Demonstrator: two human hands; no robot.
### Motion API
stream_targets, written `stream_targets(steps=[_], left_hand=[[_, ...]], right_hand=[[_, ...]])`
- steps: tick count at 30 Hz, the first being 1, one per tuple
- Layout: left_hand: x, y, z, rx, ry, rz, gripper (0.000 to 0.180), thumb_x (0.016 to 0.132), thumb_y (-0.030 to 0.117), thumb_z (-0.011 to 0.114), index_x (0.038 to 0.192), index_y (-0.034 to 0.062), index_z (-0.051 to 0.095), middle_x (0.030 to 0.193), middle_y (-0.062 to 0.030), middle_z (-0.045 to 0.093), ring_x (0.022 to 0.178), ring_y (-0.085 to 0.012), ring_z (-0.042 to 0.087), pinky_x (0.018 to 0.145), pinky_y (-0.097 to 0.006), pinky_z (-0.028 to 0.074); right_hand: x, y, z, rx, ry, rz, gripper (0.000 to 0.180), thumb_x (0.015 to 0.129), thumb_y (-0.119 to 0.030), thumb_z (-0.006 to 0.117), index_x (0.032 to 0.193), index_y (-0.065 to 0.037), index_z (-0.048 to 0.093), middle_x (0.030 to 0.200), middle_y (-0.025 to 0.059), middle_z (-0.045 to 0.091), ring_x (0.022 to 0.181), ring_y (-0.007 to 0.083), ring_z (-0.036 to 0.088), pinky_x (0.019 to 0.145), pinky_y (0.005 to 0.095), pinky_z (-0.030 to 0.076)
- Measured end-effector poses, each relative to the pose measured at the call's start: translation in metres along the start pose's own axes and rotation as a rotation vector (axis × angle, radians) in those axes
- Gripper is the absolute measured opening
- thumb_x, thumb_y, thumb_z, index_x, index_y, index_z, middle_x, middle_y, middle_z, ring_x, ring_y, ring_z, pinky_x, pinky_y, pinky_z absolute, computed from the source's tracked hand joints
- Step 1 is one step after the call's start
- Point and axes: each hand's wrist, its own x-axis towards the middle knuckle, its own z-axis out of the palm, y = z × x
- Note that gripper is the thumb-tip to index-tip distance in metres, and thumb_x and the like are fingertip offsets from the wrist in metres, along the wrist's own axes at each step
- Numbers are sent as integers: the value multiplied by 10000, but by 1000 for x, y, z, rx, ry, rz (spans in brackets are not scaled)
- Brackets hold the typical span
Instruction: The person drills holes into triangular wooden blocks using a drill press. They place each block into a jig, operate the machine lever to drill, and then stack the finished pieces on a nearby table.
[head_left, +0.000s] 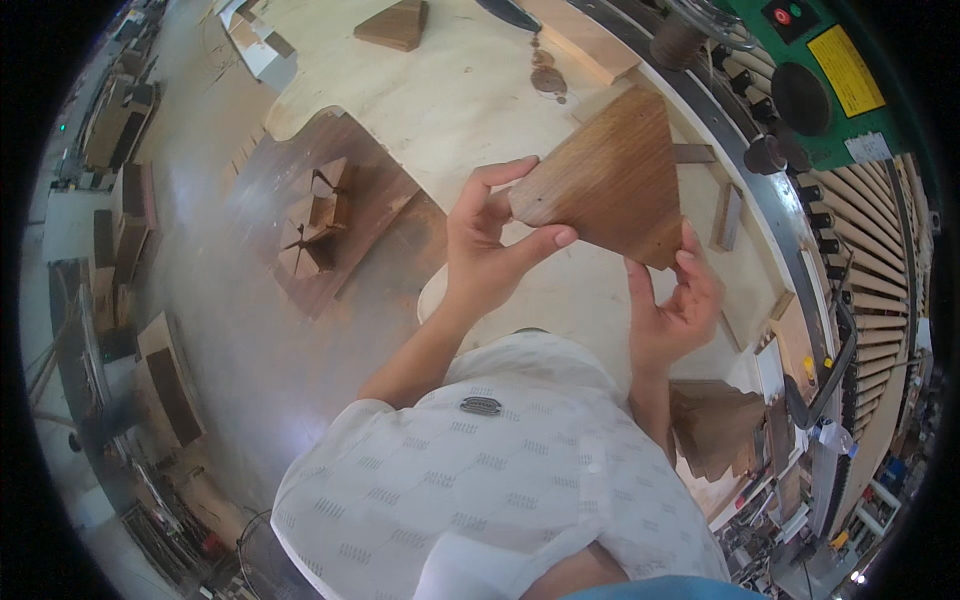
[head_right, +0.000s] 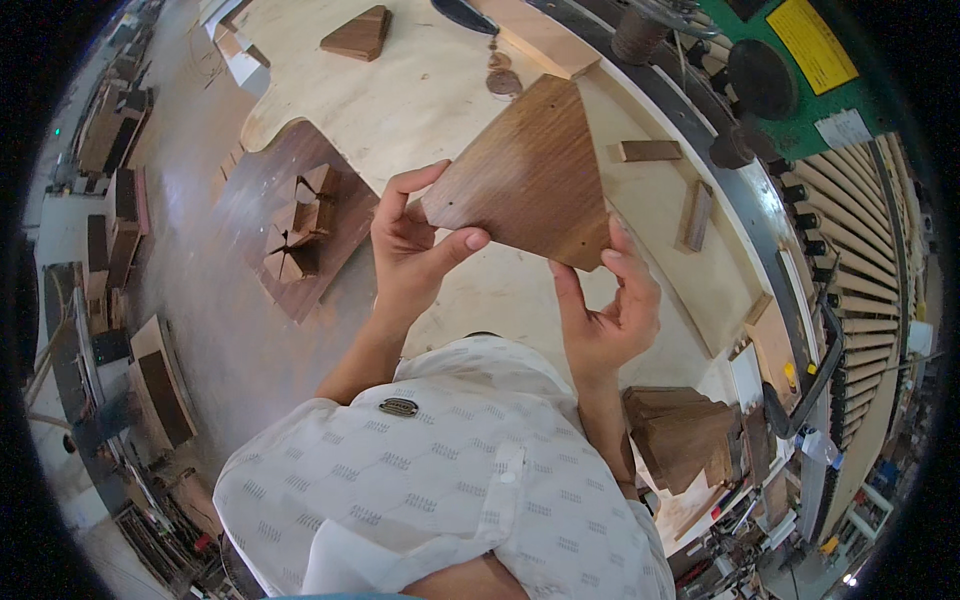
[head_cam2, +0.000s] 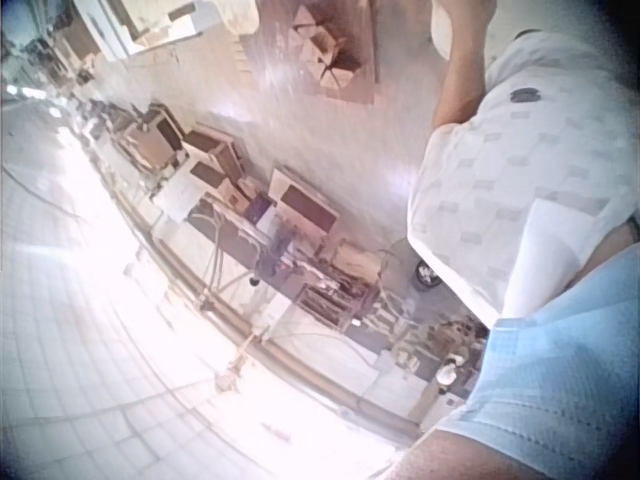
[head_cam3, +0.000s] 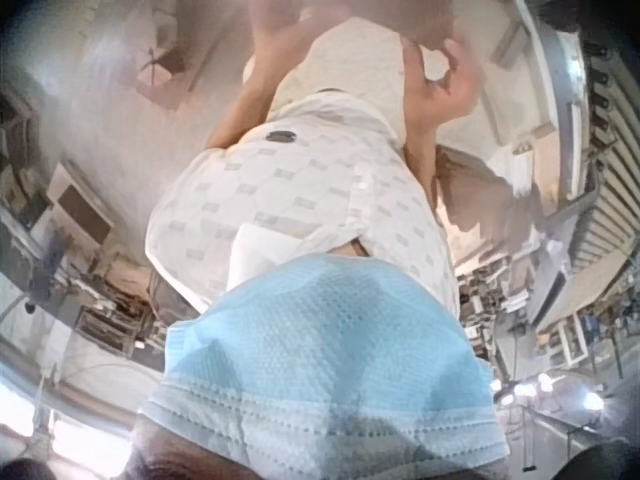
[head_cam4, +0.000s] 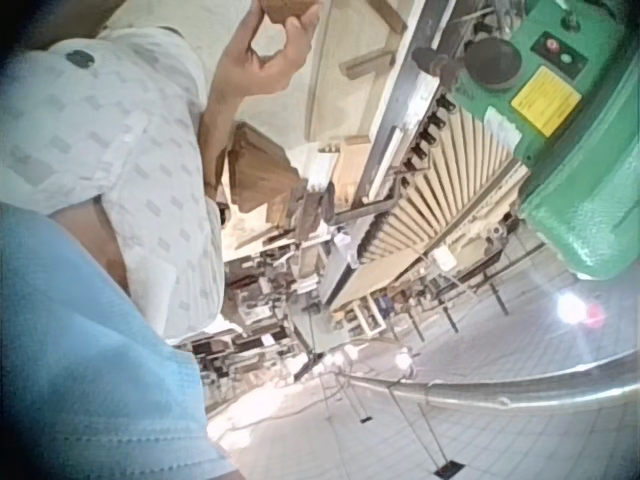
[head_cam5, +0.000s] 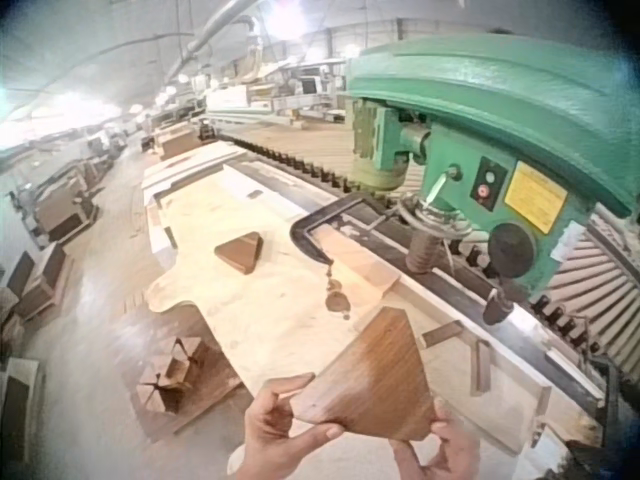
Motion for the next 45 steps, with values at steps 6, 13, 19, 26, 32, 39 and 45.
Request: stream_targets(steps=[6,13,19,26,32,39,45], left_hand=[[-2,5,-1,50,-18,18,663,802,-43,872,1364,27,528,1107,-112,757,1036,-154,710,921,-312,543],[-3,7,0,19,-28,49,668,802,-41,873,1369,20,523,1131,-114,756,1071,-157,704,959,-315,532],[-7,8,-1,-37,-10,-1,692,792,-57,864,1389,2,519,1304,-139,687,1188,-196,666,1029,-341,520],[-4,9,1,-168,49,-100,647,823,-60,840,1385,16,528,1276,-157,693,1161,-223,675,965,-370,575],[-3,11,4,-185,105,-107,565,855,-9,827,1333,33,529,1179,-129,707,1102,-219,690,858,-366,616],[15,-11,-35,-54,-11,-540,307,1002,197,695,1179,91,468,1074,-96,634,863,-186,697,586,-345,603],[100,-30,-109,107,495,-293,714,989,153,719,1546,31,289,1294,-222,595,1021,-297,704,765,-385,657]], right_hand=[[0,-2,1,74,65,9,510,782,17,884,1181,2,568,1359,248,638,1193,310,668,981,400,563],[9,-26,-11,-468,-152,83,636,737,-89,925,1290,24,632,1216,122,686,1003,221,660,912,366,560],[7,-24,-9,-349,-133,134,757,726,-71,932,1389,25,579,1216,121,677,1063,230,665,936,352,556],[-16,9,-10,-64,-121,506,744,733,-75,937,1364,-29,545,1362,109,616,1178,210,644,1016,301,531],[3,-25,-5,-227,-209,104,745,794,-16,881,1415,-25,469,1451,150,552,1284,261,599,1031,366,551],[-6,10,5,-83,-224,28,589,836,-26,822,1372,-34,580,1414,156,591,1216,286,632,1006,409,547],[-56,79,26,-461,-539,139,556,937,-224,737,1440,-70,558,1374,128,611,1231,302,596,1039,460,472]])
